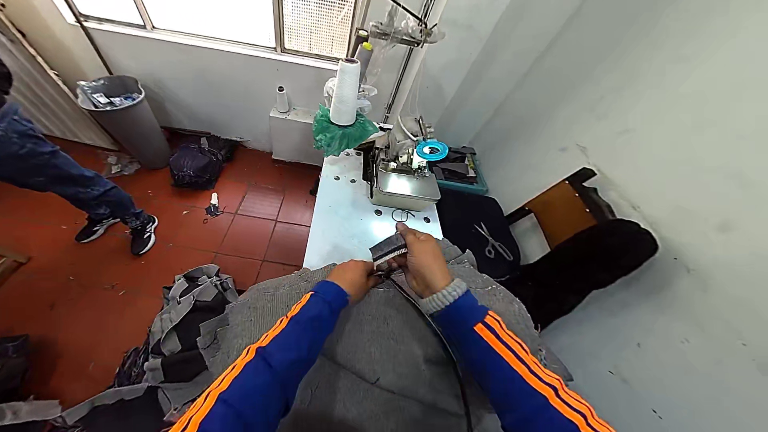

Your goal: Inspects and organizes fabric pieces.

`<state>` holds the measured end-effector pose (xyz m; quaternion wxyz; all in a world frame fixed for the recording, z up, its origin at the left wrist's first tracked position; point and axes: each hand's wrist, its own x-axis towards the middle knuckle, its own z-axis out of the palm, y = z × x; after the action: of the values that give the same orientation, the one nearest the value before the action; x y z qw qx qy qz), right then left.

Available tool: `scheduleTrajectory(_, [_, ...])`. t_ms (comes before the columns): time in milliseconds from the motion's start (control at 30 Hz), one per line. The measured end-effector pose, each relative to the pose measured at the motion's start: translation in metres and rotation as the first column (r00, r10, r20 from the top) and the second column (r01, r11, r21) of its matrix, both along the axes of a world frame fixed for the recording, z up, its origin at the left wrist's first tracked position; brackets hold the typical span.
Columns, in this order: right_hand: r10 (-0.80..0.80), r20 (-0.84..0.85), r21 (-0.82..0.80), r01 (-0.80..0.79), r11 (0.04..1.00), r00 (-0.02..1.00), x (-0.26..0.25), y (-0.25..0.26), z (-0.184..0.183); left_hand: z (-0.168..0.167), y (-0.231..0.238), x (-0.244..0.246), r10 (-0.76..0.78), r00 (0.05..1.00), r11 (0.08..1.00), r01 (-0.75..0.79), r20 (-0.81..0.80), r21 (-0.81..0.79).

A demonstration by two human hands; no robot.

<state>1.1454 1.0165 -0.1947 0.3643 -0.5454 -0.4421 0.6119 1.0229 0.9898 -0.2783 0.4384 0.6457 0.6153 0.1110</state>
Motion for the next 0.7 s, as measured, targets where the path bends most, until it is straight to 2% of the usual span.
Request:
scheduleTrajectory(100, [0.100,0.098,0.056,-0.106,0.993,0.990,-0.004,0.027,-0.010,-0.009,0.004,-0.004,0.018,0.999,0.999,-0.019,0.039,0.030])
scheduleTrajectory(200, [0.200,0.423,0.158,-0.289,0.944,0.884,0.002,0.085,-0.041,-0.038,0.019,-0.012,0.070,0.997,0.997,-0.071,0.037,0.025])
scheduleTrajectory(300, [0.200,0.440,0.146,-0.290,0.946,0.875,0.011,0.116,-0.024,-0.044,0.039,-0.014,0.011,0.998,0.999,-0.007,-0.066,0.051])
scheduleTrajectory(367, [0.271,0.430,0.115,-0.350,0.930,0.861,0.019,0.099,-0.008,-0.038,0.044,-0.011,-0.109,0.974,0.986,0.132,-0.201,0.103])
scheduleTrajectory(433, [0.214,0.596,0.180,-0.389,0.903,0.774,0.029,0.071,0.000,-0.032,0.051,-0.010,-0.206,0.922,0.965,0.248,-0.327,0.091])
scheduleTrajectory(500, [0.081,0.719,0.291,-0.404,0.867,0.691,0.045,0.042,-0.015,-0.031,0.052,-0.007,-0.212,0.918,0.969,0.243,-0.334,0.053])
scheduleTrajectory(533, [0.091,0.753,0.265,-0.427,0.864,0.651,0.053,0.033,-0.032,-0.032,0.046,-0.006,-0.187,0.932,0.972,0.222,-0.311,0.078])
scheduleTrajectory(567, [0.188,0.771,0.163,-0.474,0.866,0.608,0.060,0.030,-0.046,-0.032,0.036,-0.007,-0.146,0.952,0.973,0.187,-0.268,0.134])
scheduleTrajectory(600, [0.326,0.775,0.042,-0.560,0.828,0.542,0.064,0.031,-0.056,-0.033,0.024,-0.008,-0.088,0.974,0.970,0.131,-0.209,0.202])
scheduleTrajectory(667, [0.591,0.732,-0.132,-0.781,0.610,0.338,0.057,0.033,-0.056,-0.039,0.002,-0.006,0.054,0.997,0.936,-0.032,-0.055,0.350])
scheduleTrajectory(700, [0.661,0.708,-0.180,-0.842,0.508,0.248,0.048,0.031,-0.055,-0.042,-0.005,-0.006,0.114,0.992,0.925,-0.127,0.059,0.359])
